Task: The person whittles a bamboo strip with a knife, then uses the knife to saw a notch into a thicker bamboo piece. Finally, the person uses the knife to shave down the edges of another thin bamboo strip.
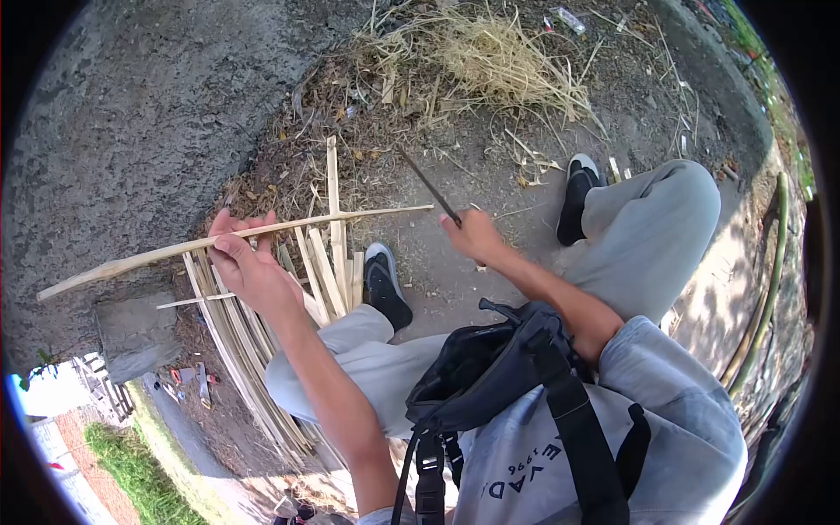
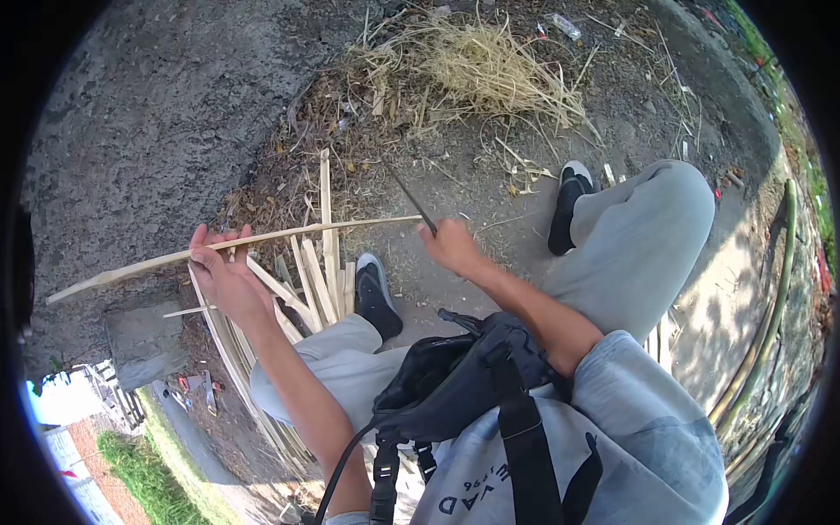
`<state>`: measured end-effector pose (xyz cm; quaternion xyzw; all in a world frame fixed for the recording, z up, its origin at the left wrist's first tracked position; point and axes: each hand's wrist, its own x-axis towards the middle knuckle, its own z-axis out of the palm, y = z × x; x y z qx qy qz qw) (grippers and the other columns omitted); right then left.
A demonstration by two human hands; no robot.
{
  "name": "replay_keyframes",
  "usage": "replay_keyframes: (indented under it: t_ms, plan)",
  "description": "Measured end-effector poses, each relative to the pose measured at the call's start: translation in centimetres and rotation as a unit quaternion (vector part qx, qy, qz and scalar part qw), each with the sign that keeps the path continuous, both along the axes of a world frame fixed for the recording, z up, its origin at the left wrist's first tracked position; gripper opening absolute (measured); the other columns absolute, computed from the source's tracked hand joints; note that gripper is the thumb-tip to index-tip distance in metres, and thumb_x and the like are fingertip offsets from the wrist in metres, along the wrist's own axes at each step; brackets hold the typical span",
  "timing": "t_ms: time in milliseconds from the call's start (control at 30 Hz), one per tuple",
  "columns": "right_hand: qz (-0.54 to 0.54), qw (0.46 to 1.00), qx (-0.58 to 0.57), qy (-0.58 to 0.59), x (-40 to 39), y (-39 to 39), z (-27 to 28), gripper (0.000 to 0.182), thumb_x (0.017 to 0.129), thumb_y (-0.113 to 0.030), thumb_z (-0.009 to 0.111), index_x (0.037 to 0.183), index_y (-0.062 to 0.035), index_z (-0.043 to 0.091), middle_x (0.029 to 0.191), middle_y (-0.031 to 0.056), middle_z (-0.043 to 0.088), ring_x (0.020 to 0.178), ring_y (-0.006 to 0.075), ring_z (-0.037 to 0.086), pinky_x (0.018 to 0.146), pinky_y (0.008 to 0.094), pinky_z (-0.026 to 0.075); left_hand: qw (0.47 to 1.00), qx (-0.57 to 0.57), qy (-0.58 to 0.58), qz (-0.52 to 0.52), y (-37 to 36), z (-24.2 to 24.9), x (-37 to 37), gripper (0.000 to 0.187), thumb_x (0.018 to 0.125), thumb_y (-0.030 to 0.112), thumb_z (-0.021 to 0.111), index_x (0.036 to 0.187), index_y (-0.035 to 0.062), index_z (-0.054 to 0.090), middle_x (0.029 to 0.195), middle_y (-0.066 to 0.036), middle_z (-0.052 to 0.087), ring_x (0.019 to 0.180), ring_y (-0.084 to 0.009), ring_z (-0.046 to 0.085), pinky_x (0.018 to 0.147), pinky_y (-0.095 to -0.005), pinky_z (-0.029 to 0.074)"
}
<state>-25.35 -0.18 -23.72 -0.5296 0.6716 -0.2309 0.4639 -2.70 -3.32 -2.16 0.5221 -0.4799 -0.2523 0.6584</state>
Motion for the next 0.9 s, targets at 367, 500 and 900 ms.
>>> replay_keyframes:
  t_ms: [367,500,900]
  plan:
    - [0.087,0.988,-0.118,-0.047,4.7,3.2,6.0,0.049,0.100,-0.033,0.038,0.077,0.0043,0.062,0.062,0.0288,0.057,0.064,0.0492,0.058,0.063,0.0548,0.047,0.982,-0.168,0.066,-0.044,0.0,-2.8,-2.8,0.040,0.100,0.042,0.043,0.079,0.0077,0.037,0.059,-0.005,0.039,0.045,-0.0137,0.041,0.043,-0.0270,0.037]
    - [0.094,0.995,-0.037,-0.014,3.1,2.4,0.3,0.049,0.099,-0.034,0.038,0.084,0.0041,0.065,0.068,0.0313,0.058,0.067,0.0500,0.059,0.068,0.0556,0.049,0.976,-0.204,0.073,0.008,0.1,-2.7,-3.9,0.041,0.099,0.042,0.045,0.076,0.0098,0.034,0.053,-0.002,0.032,0.043,-0.0109,0.031,0.040,-0.0238,0.026]
    - [0.090,0.995,-0.026,-0.012,2.8,2.2,-2.5,0.049,0.099,-0.036,0.037,0.090,0.0055,0.064,0.072,0.0322,0.060,0.073,0.0502,0.060,0.070,0.0552,0.049,0.965,-0.234,0.082,-0.081,1.1,-3.8,-3.8,0.035,0.100,0.039,0.043,0.090,0.0061,0.041,0.053,-0.002,0.033,0.042,-0.0093,0.026,0.037,-0.0233,0.023]
